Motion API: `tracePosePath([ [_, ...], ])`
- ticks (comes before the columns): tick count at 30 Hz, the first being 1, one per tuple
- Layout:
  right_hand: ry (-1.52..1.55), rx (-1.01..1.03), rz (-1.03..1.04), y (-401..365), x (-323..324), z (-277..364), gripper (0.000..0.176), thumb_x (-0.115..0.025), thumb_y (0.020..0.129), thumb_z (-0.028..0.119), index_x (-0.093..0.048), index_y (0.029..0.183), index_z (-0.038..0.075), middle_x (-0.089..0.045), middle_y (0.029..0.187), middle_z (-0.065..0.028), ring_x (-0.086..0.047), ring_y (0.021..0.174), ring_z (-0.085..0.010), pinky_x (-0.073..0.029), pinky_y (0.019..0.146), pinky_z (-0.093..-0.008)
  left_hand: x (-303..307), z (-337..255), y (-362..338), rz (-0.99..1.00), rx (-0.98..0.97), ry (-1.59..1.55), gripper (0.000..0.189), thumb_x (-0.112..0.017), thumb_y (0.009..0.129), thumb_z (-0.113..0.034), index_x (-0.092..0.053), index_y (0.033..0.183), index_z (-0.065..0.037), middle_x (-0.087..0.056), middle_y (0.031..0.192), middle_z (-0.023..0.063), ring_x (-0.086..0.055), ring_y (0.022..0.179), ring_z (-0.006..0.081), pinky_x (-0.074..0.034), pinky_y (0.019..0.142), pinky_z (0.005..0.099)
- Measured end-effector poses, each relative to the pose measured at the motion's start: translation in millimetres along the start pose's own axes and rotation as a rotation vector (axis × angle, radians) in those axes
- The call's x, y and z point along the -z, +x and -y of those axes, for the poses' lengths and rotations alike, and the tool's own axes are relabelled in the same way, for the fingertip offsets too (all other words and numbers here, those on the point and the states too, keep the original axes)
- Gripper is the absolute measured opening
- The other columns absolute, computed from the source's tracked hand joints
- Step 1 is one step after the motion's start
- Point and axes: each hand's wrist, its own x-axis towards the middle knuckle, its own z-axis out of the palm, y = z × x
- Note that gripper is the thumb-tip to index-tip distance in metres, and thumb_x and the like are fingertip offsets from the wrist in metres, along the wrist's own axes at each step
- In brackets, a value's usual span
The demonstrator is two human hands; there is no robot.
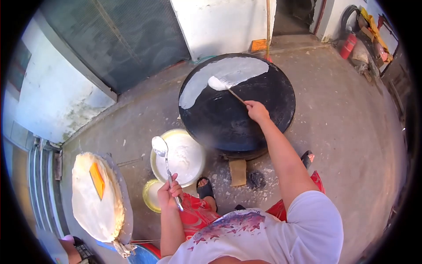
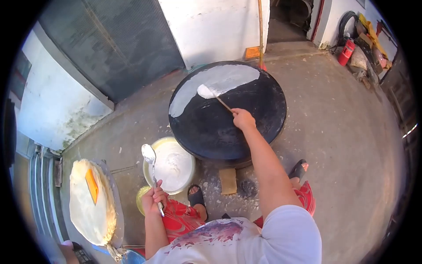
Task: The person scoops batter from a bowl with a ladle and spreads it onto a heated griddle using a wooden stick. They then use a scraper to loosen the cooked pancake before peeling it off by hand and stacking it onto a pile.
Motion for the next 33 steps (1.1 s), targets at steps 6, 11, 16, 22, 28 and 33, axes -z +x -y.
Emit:
tracePosePath([
  [6,0.015,0.108,0.085,-35.4,37.0,-21.8,0.025,-0.050,0.083,0.022,-0.060,0.106,0.021,-0.063,0.095,-0.0091,-0.060,0.088,-0.0231,-0.046,0.076,-0.0311,10.8,-7.1,3.5,0.061,0.024,-0.021,0.031,-0.036,0.089,-0.017,-0.048,0.108,0.006,-0.044,0.065,0.0056,-0.038,0.049,0.0115,-0.032,0.039,0.0218],
  [11,0.115,0.126,-0.101,-30.6,-15.2,-34.1,0.026,-0.048,0.083,0.019,-0.060,0.106,0.015,-0.062,0.095,-0.0132,-0.059,0.090,-0.0268,-0.045,0.079,-0.0329,8.8,-6.0,2.1,0.065,0.034,-0.005,0.031,-0.036,0.090,-0.017,-0.046,0.109,0.005,-0.044,0.066,0.0056,-0.038,0.049,0.0111,-0.032,0.039,0.0218],
  [16,0.119,0.143,0.184,-37.5,8.7,-13.5,0.027,-0.048,0.083,0.023,-0.058,0.109,0.023,-0.060,0.102,-0.0092,-0.057,0.095,-0.0254,-0.044,0.082,-0.0339,5.0,-6.4,-2.9,0.028,0.031,0.008,0.031,-0.037,0.091,-0.018,-0.046,0.111,0.004,-0.042,0.066,0.0027,-0.036,0.050,0.0090,-0.030,0.039,0.0199],
  [22,0.018,0.138,0.027,-49.4,-20.8,1.2,0.025,-0.050,0.083,0.023,-0.061,0.105,0.023,-0.062,0.097,-0.0071,-0.059,0.091,-0.0241,-0.045,0.079,-0.0336,10.2,-7.8,-2.1,0.058,-0.013,0.024,0.033,-0.034,0.091,-0.018,-0.044,0.111,0.005,-0.043,0.069,0.0054,-0.037,0.050,0.0111,-0.032,0.040,0.0216],
  [28,0.036,0.116,-0.012,-60.3,-14.3,-2.4,0.026,-0.053,0.082,0.021,-0.060,0.107,0.019,-0.063,0.089,-0.0096,-0.061,0.082,-0.0218,-0.046,0.074,-0.0301,16.3,-10.8,-2.1,0.085,-0.009,0.060,0.033,-0.033,0.091,-0.019,-0.043,0.111,0.006,-0.043,0.070,0.0058,-0.037,0.051,0.0109,-0.032,0.041,0.0214],
  [33,-0.081,0.184,0.100,-83.5,-14.8,14.9,0.026,-0.051,0.082,0.024,-0.060,0.107,0.026,-0.061,0.098,-0.0085,-0.058,0.090,-0.0262,-0.045,0.079,-0.0348,10.5,-9.8,-3.7,0.041,-0.006,0.080,0.031,-0.036,0.090,-0.017,-0.045,0.111,0.004,-0.042,0.066,0.0029,-0.036,0.050,0.0092,-0.030,0.039,0.0200],
])
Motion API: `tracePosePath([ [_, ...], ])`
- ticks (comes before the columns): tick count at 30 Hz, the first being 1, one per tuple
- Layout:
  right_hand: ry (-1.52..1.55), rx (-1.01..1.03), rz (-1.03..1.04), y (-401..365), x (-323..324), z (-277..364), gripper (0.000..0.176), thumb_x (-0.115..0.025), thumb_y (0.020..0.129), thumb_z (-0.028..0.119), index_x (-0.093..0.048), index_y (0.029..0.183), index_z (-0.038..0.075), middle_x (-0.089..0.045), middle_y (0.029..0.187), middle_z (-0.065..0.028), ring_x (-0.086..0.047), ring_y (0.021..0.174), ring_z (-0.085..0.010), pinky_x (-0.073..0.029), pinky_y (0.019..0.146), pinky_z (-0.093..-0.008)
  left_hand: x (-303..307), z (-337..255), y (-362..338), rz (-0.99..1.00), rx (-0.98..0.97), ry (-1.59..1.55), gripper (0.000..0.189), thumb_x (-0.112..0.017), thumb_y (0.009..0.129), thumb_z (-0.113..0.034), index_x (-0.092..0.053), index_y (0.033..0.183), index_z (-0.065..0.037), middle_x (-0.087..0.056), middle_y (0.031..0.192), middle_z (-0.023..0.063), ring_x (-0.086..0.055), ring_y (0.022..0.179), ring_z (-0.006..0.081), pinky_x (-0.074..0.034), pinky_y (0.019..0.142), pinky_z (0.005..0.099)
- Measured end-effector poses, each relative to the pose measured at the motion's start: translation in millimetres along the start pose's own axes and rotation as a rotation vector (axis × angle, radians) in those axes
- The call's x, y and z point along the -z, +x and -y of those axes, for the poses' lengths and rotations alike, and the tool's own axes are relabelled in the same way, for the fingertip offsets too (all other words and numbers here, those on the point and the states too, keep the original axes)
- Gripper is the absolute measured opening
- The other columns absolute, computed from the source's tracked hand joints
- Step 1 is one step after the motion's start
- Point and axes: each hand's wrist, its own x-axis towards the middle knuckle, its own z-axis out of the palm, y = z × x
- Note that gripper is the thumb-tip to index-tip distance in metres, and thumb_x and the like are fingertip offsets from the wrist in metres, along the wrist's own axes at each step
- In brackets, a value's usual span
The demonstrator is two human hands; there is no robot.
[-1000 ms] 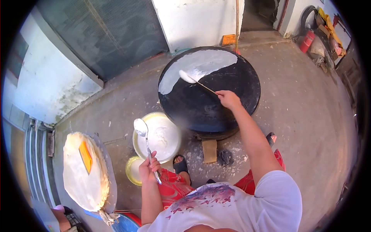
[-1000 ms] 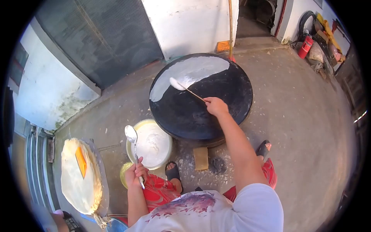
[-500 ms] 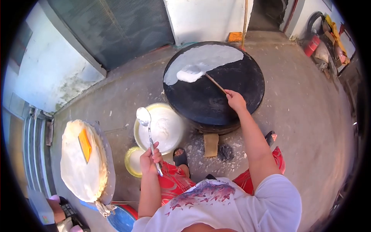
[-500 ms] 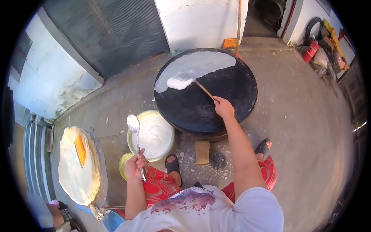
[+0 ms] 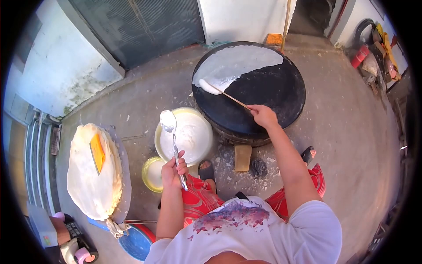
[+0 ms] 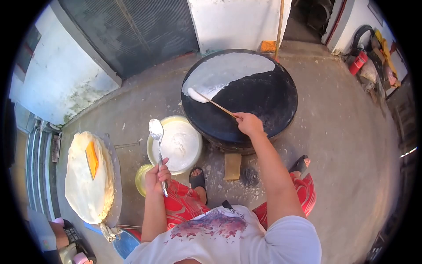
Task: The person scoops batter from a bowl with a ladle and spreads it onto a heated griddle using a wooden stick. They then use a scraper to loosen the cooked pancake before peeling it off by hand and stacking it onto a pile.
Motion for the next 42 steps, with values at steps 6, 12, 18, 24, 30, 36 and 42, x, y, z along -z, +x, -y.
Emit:
tracePosePath([
  [6,0.067,-0.186,-0.214,-12.7,11.3,-37.6,0.025,-0.049,0.084,0.026,-0.059,0.107,0.024,-0.061,0.098,-0.0103,-0.059,0.089,-0.0261,-0.046,0.076,-0.0343,5.5,-3.2,-0.3,0.024,-0.018,0.035,0.031,-0.036,0.090,-0.017,-0.045,0.111,0.004,-0.042,0.067,0.0030,-0.036,0.050,0.0093,-0.030,0.039,0.0202],
  [12,0.188,0.028,-0.059,-48.3,-40.4,-30.4,0.026,-0.048,0.085,0.023,-0.059,0.108,0.018,-0.061,0.095,-0.0141,-0.058,0.088,-0.0274,-0.045,0.077,-0.0321,11.6,-8.4,-2.6,0.085,0.037,-0.015,0.033,-0.032,0.092,-0.019,-0.043,0.111,0.005,-0.043,0.071,0.0053,-0.036,0.051,0.0107,-0.032,0.041,0.0211],
  [18,-0.015,0.036,0.027,-143.5,-29.5,-16.4,0.035,-0.053,0.081,0.020,-0.053,0.115,0.017,-0.061,0.077,-0.0150,-0.060,0.069,-0.0294,-0.047,0.065,-0.0341,19.1,-16.7,-4.1,0.115,0.041,-0.021,0.033,-0.033,0.092,-0.019,-0.043,0.111,0.006,-0.043,0.070,0.0057,-0.036,0.051,0.0110,-0.032,0.041,0.0214],
  [24,-0.151,0.033,-0.102,-144.3,-91.6,-16.8,0.041,-0.049,0.079,0.014,-0.042,0.119,0.011,-0.059,0.070,-0.0176,-0.058,0.067,-0.0346,-0.045,0.061,-0.0437,28.7,-28.6,-7.5,0.127,0.061,-0.036,0.034,-0.033,0.091,-0.020,-0.043,0.112,0.005,-0.043,0.071,0.0063,-0.037,0.051,0.0116,-0.032,0.041,0.0220],
  [30,-0.234,0.211,-0.089,-55.7,-152.0,103.1,0.062,-0.044,0.079,0.007,-0.016,0.134,0.002,-0.060,0.076,-0.0194,-0.060,0.066,-0.0330,-0.047,0.057,-0.0430,31.0,-34.7,-11.0,0.115,0.050,-0.012,0.034,-0.034,0.091,-0.019,-0.043,0.114,0.005,-0.043,0.070,0.0052,-0.037,0.052,0.0110,-0.032,0.042,0.0221],
  [36,-0.247,0.062,0.020,-28.4,-183.8,124.4,0.070,-0.043,0.078,0.010,-0.005,0.136,0.003,-0.061,0.081,-0.0198,-0.061,0.068,-0.0313,-0.048,0.058,-0.0410,36.8,-39.3,-14.5,0.097,0.037,-0.020,0.034,-0.036,0.091,-0.019,-0.042,0.115,0.005,-0.042,0.070,0.0043,-0.037,0.052,0.0103,-0.032,0.042,0.0212],
  [42,-0.099,-0.046,0.067,-117.3,-148.2,112.9,0.072,-0.044,0.077,0.010,-0.003,0.136,0.004,-0.059,0.086,-0.0210,-0.060,0.074,-0.0348,-0.047,0.065,-0.0413,41.2,-42.0,-11.6,0.119,0.037,0.011,0.033,-0.033,0.091,-0.019,-0.043,0.112,0.005,-0.044,0.070,0.0070,-0.037,0.051,0.0119,-0.032,0.042,0.0228],
])
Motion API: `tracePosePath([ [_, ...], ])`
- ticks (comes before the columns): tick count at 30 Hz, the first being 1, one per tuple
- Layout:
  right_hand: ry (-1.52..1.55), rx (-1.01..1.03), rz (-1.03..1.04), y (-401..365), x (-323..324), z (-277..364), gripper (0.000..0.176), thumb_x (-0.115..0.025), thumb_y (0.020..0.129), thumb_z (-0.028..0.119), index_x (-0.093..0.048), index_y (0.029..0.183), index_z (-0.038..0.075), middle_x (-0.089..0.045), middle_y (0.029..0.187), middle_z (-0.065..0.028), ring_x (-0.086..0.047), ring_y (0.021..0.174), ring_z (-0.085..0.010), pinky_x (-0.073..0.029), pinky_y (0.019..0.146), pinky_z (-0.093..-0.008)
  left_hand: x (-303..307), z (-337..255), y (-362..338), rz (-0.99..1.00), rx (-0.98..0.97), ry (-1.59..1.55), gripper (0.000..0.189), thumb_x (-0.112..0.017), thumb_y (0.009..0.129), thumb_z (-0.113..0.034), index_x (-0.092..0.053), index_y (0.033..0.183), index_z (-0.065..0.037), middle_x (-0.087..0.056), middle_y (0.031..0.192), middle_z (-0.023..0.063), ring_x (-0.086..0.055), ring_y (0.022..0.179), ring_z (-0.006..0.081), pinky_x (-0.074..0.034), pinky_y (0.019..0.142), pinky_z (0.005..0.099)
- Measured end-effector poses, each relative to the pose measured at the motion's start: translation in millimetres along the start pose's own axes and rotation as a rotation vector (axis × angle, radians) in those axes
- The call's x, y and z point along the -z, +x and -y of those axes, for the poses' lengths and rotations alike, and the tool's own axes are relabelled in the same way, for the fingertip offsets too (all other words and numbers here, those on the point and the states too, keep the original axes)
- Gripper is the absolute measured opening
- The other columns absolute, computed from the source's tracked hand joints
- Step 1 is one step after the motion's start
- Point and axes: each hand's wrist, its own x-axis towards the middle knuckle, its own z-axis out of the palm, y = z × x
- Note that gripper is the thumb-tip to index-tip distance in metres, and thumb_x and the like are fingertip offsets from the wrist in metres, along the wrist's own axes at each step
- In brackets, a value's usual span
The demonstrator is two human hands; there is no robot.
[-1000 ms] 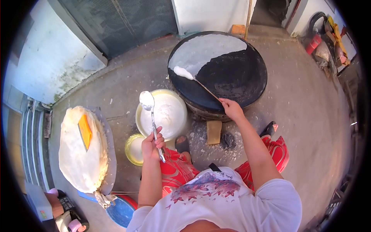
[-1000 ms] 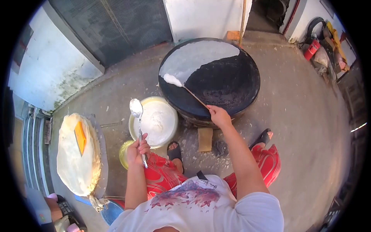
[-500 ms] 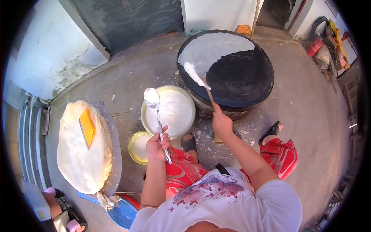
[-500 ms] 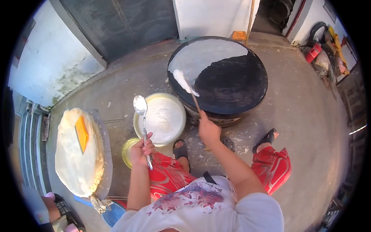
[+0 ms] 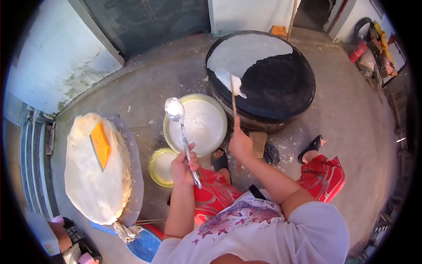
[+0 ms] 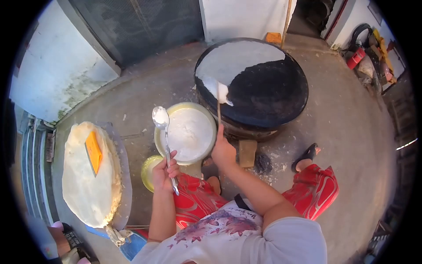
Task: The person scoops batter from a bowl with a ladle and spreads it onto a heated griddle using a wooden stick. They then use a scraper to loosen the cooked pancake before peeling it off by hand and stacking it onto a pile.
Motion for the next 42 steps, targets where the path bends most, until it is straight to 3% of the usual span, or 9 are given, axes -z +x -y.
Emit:
tracePosePath([
  [5,-0.155,0.036,-0.062,54.4,-29.7,17.9,0.067,-0.040,0.079,0.009,-0.006,0.137,0.005,-0.056,0.092,-0.0235,-0.060,0.076,-0.0330,-0.048,0.062,-0.0404,-3.8,0.4,-2.8,0.007,-0.013,0.012,0.033,-0.032,0.091,-0.019,-0.043,0.111,0.005,-0.044,0.070,0.0071,-0.038,0.052,0.0122,-0.032,0.042,0.0225],
  [10,0.059,-0.149,-0.028,-2.9,-2.2,0.1,0.072,-0.042,0.078,0.008,-0.002,0.137,0.010,-0.058,0.088,-0.0215,-0.060,0.074,-0.0354,-0.047,0.066,-0.0426,1.2,-3.1,-1.4,0.037,-0.006,0.028,0.032,-0.032,0.091,-0.018,-0.044,0.111,0.004,-0.044,0.071,0.0070,-0.038,0.052,0.0121,-0.032,0.042,0.0225],
  [15,-0.056,0.071,-0.151,17.3,-40.0,-2.6,0.073,-0.042,0.078,0.010,0.001,0.137,0.010,-0.058,0.088,-0.0218,-0.059,0.073,-0.0369,-0.046,0.064,-0.0440,-0.9,-0.9,-1.1,0.029,-0.015,0.040,0.033,-0.032,0.091,-0.018,-0.044,0.111,0.004,-0.044,0.071,0.0069,-0.037,0.052,0.0121,-0.032,0.042,0.0225],
  [21,0.030,-0.173,-0.087,-20.8,-3.3,-32.5,0.076,-0.043,0.076,0.005,0.001,0.137,0.008,-0.058,0.085,-0.0218,-0.059,0.071,-0.0357,-0.046,0.063,-0.0430,-0.7,-1.8,-0.3,0.013,-0.016,0.081,0.033,-0.032,0.091,-0.018,-0.045,0.110,0.005,-0.044,0.071,0.0066,-0.037,0.052,0.0120,-0.032,0.042,0.0224],
  [25,-0.026,-0.002,-0.081,-13.3,-27.0,-40.3,0.075,-0.041,0.076,0.004,0.002,0.137,0.009,-0.058,0.082,-0.0224,-0.059,0.071,-0.0354,-0.047,0.063,-0.0422,0.0,1.2,4.3,0.036,-0.024,0.099,0.033,-0.032,0.091,-0.019,-0.045,0.110,0.005,-0.045,0.071,0.0065,-0.037,0.052,0.0115,-0.032,0.041,0.0223],
  [31,-0.034,-0.230,0.008,-38.4,26.7,-63.5,0.080,-0.048,0.076,0.005,0.003,0.137,0.009,-0.055,0.091,-0.0218,-0.059,0.075,-0.0328,-0.048,0.064,-0.0402,-4.1,2.4,5.7,0.019,0.007,0.119,0.032,-0.032,0.091,-0.018,-0.046,0.109,0.004,-0.045,0.071,0.0060,-0.037,0.051,0.0111,-0.032,0.041,0.0218],
  [33,-0.036,-0.207,-0.073,-40.2,13.3,-69.1,0.073,-0.042,0.078,0.003,-0.001,0.138,0.010,-0.058,0.088,-0.0197,-0.060,0.068,-0.0333,-0.048,0.060,-0.0422,-7.3,5.3,7.4,0.014,-0.002,0.125,0.032,-0.032,0.091,-0.018,-0.046,0.109,0.004,-0.044,0.071,0.0059,-0.037,0.051,0.0110,-0.032,0.041,0.0220],
  [35,-0.233,0.071,-0.089,-34.1,-4.7,-72.7,0.072,-0.042,0.078,0.003,-0.002,0.138,0.010,-0.058,0.087,-0.0190,-0.059,0.068,-0.0337,-0.048,0.060,-0.0424,-8.2,7.8,9.1,0.014,-0.024,0.133,0.032,-0.032,0.091,-0.018,-0.046,0.109,0.004,-0.044,0.071,0.0059,-0.037,0.051,0.0109,-0.032,0.041,0.0220],
  [42,-0.198,-0.152,-0.109,-40.8,45.3,-114.1,0.073,-0.042,0.078,0.004,-0.002,0.138,0.012,-0.055,0.093,-0.0204,-0.059,0.074,-0.0339,-0.048,0.065,-0.0416,-11.3,13.0,13.1,0.020,0.003,0.145,0.032,-0.031,0.091,-0.018,-0.045,0.109,0.005,-0.044,0.071,0.0063,-0.036,0.051,0.0109,-0.032,0.041,0.0214],
])
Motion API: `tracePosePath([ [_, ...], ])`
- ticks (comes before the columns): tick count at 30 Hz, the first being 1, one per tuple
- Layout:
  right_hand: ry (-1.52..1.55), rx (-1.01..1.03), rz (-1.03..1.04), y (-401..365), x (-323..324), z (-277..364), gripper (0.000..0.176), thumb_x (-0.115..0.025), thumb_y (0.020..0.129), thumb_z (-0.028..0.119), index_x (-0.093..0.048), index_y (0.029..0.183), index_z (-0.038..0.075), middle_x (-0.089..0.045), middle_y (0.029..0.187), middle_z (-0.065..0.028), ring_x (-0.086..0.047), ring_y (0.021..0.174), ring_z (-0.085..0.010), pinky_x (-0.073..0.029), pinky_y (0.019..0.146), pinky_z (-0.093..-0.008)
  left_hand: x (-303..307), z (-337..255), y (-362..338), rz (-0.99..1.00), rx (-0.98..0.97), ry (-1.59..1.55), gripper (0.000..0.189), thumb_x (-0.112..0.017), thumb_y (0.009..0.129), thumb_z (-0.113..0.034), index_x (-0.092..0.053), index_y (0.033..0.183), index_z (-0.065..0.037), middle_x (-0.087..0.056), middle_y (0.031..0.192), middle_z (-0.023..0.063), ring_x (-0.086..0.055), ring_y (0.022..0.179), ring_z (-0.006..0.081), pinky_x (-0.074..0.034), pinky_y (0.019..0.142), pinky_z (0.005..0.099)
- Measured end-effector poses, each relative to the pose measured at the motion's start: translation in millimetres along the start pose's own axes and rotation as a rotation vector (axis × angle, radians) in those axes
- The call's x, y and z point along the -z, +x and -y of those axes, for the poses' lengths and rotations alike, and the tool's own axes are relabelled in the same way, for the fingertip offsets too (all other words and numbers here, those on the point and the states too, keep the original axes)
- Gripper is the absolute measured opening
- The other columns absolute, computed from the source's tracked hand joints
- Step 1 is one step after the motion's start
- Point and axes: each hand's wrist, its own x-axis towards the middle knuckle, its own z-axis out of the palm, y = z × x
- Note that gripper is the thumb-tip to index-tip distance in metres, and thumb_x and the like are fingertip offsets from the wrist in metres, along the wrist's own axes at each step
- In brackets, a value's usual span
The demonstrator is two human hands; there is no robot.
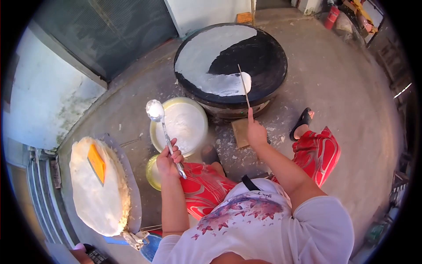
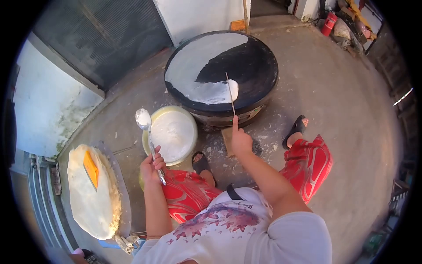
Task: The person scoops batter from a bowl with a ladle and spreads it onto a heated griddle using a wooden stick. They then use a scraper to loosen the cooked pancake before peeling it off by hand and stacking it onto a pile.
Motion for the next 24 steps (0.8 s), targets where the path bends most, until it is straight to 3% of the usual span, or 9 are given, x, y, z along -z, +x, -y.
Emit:
tracePosePath([
  [2,-0.015,-0.029,0.015,-2.1,-3.8,-3.0,0.072,-0.042,0.078,0.004,-0.002,0.138,0.012,-0.055,0.093,-0.0206,-0.059,0.074,-0.0342,-0.048,0.066,-0.0417,-3.0,1.5,0.9,-0.022,-0.035,0.004,0.032,-0.032,0.091,-0.017,-0.045,0.109,0.006,-0.044,0.071,0.0064,-0.036,0.051,0.0108,-0.032,0.040,0.0213],
  [5,-0.087,0.217,0.008,9.1,-24.3,-17.7,0.073,-0.042,0.079,0.005,-0.002,0.138,0.016,-0.055,0.090,-0.0204,-0.059,0.072,-0.0346,-0.049,0.063,-0.0426,-7.6,3.4,3.3,-0.030,0.002,-0.025,0.032,-0.033,0.091,-0.017,-0.045,0.109,0.006,-0.044,0.071,0.0063,-0.037,0.051,0.0107,-0.032,0.040,0.0213],
  [7,-0.070,0.124,-0.142,22.8,-19.5,-47.6,0.069,-0.045,0.080,0.006,-0.010,0.138,0.020,-0.058,0.081,-0.0187,-0.060,0.066,-0.0333,-0.048,0.055,-0.0417,-6.7,3.6,5.0,-0.026,0.008,-0.011,0.032,-0.033,0.091,-0.017,-0.045,0.109,0.006,-0.044,0.071,0.0062,-0.037,0.051,0.0107,-0.032,0.040,0.0212],
  [11,0.156,-0.069,-0.182,35.2,6.3,-72.9,0.058,-0.045,0.083,0.012,-0.024,0.136,0.023,-0.058,0.073,-0.0159,-0.061,0.068,-0.0281,-0.048,0.058,-0.0403,-9.0,7.2,6.5,-0.033,-0.010,0.013,0.032,-0.033,0.090,-0.018,-0.045,0.109,0.006,-0.044,0.071,0.0061,-0.038,0.051,0.0108,-0.032,0.040,0.0211],
  [13,1.150,-0.285,0.057,37.0,8.2,-64.9,0.048,-0.046,0.084,0.018,-0.036,0.130,0.026,-0.058,0.067,-0.0131,-0.060,0.068,-0.0257,-0.047,0.056,-0.0406,-9.9,8.9,8.1,-0.040,-0.017,0.015,0.032,-0.033,0.090,-0.017,-0.046,0.108,0.006,-0.044,0.071,0.0062,-0.038,0.050,0.0106,-0.032,0.039,0.0210],
  [14,1.156,-0.288,0.055,31.1,6.7,-64.1,0.048,-0.046,0.084,0.018,-0.036,0.130,0.026,-0.058,0.067,-0.0131,-0.060,0.068,-0.0257,-0.047,0.056,-0.0406,-11.7,9.2,8.2,-0.052,-0.009,-0.003,0.031,-0.033,0.090,-0.017,-0.046,0.108,0.006,-0.044,0.071,0.0062,-0.038,0.049,0.0104,-0.032,0.039,0.0208],
  [17,0.120,0.295,-0.220,1.0,-6.5,-65.2,0.050,-0.051,0.077,0.015,-0.043,0.125,0.030,-0.054,0.062,-0.0076,-0.057,0.062,-0.0273,-0.046,0.055,-0.0401,-15.6,10.5,9.5,-0.062,0.016,-0.032,0.031,-0.034,0.090,-0.016,-0.046,0.108,0.006,-0.044,0.070,0.0058,-0.038,0.049,0.0099,-0.032,0.038,0.0203],
  [18,0.050,0.322,-0.400,5.9,-5.0,-82.1,0.053,-0.052,0.074,0.014,-0.044,0.124,0.030,-0.053,0.061,-0.0079,-0.057,0.062,-0.0277,-0.046,0.055,-0.0401,-16.4,11.5,9.3,-0.059,0.028,-0.054,0.031,-0.034,0.090,-0.016,-0.046,0.108,0.006,-0.044,0.069,0.0055,-0.038,0.048,0.0097,-0.032,0.038,0.0201],
  [24,0.115,-0.077,-0.412,59.9,41.4,-137.6,0.048,-0.050,0.075,0.014,-0.048,0.120,0.029,-0.053,0.061,-0.0093,-0.056,0.061,-0.0291,-0.046,0.056,-0.0387,-25.4,18.9,11.4,-0.118,-0.015,-0.015,0.030,-0.035,0.090,-0.016,-0.045,0.109,0.005,-0.045,0.068,0.0046,-0.037,0.047,0.0091,-0.032,0.037,0.0199],
])
